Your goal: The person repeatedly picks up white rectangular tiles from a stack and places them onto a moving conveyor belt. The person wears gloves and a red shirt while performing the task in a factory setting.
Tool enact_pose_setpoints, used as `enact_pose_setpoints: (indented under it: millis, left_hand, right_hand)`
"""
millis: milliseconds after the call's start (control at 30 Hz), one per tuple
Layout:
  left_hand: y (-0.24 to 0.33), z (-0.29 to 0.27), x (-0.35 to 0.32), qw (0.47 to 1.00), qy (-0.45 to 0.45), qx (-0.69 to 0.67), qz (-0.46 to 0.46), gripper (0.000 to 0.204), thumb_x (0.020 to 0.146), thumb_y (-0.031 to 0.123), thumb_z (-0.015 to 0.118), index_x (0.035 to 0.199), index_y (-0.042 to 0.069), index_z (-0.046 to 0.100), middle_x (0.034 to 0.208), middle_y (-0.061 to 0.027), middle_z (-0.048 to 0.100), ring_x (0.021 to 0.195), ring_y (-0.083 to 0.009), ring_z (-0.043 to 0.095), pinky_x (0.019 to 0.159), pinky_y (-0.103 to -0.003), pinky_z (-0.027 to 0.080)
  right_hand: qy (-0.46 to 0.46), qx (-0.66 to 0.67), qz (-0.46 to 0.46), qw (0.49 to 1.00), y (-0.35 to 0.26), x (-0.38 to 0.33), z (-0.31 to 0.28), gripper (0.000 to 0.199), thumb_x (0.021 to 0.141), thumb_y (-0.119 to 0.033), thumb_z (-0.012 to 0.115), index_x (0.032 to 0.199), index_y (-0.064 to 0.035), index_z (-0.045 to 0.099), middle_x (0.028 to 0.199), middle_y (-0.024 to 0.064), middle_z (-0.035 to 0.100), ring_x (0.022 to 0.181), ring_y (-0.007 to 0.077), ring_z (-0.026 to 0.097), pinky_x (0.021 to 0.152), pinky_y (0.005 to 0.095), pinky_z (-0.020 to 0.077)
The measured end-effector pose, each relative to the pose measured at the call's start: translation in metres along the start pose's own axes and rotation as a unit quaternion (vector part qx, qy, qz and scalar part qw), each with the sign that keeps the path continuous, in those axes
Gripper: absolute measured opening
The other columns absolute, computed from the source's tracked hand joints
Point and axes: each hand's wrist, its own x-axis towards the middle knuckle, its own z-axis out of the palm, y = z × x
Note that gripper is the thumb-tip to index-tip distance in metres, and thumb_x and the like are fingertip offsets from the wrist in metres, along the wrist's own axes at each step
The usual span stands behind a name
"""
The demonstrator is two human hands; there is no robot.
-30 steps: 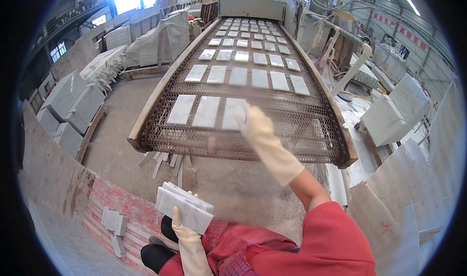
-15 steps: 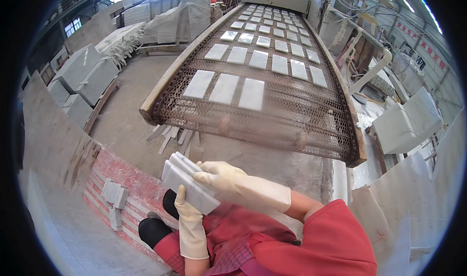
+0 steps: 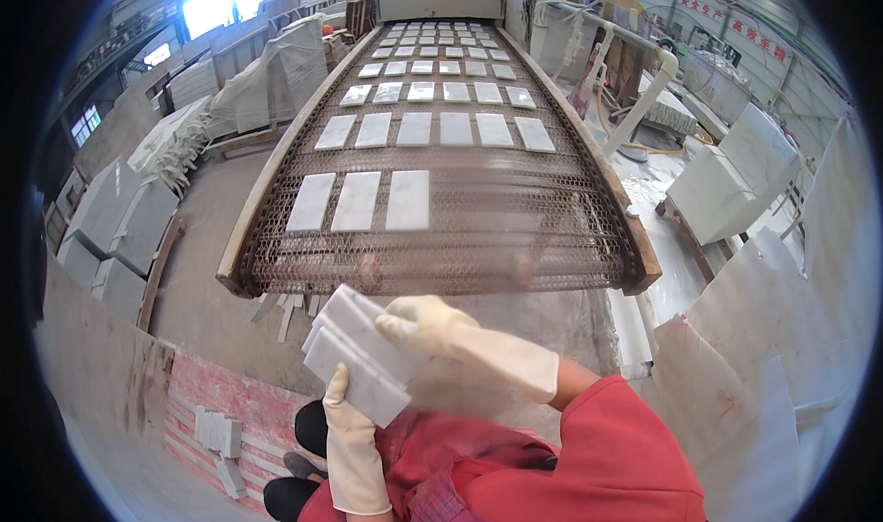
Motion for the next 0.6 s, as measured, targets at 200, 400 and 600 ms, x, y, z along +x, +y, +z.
enact_pose_setpoints:
  millis: [200, 400, 600]
  left_hand:
    - [-0.026, 0.027, 0.052, 0.999, 0.040, 0.009, 0.025, 0.063, 0.091, 0.032, 0.068, 0.143, 0.005, 0.046, 0.137, -0.0132, 0.056, 0.123, -0.0337, 0.055, 0.105, -0.052, 0.044]
    - [-0.051, -0.023, 0.047, 0.985, 0.105, 0.125, 0.057, 0.058, 0.091, 0.032, 0.068, 0.140, 0.006, 0.050, 0.134, -0.0122, 0.058, 0.121, -0.0328, 0.056, 0.105, -0.051, 0.044]
    - [-0.050, -0.042, 0.041, 0.979, 0.124, 0.130, 0.098, 0.053, 0.090, 0.032, 0.071, 0.133, 0.007, 0.055, 0.129, -0.0107, 0.061, 0.116, -0.0309, 0.058, 0.102, -0.049, 0.046]
  right_hand:
    - [0.119, 0.045, -0.056, 0.990, 0.011, 0.022, -0.059, 0.047, 0.098, -0.038, 0.060, 0.126, 0.0002, 0.062, 0.116, 0.0150, 0.069, 0.109, 0.0232, 0.064, 0.094, 0.0367, 0.0500]
    - [0.282, 0.118, -0.008, 0.952, 0.015, 0.074, -0.096, 0.046, 0.103, -0.033, 0.051, 0.134, 0.0003, 0.053, 0.127, 0.0178, 0.064, 0.115, 0.0272, 0.062, 0.102, 0.0406, 0.0464]
    - [0.399, 0.053, 0.096, 0.910, 0.033, 0.147, -0.150, 0.049, 0.097, -0.040, 0.056, 0.130, -0.0036, 0.059, 0.126, 0.0163, 0.065, 0.118, 0.0311, 0.061, 0.103, 0.0401, 0.0433]
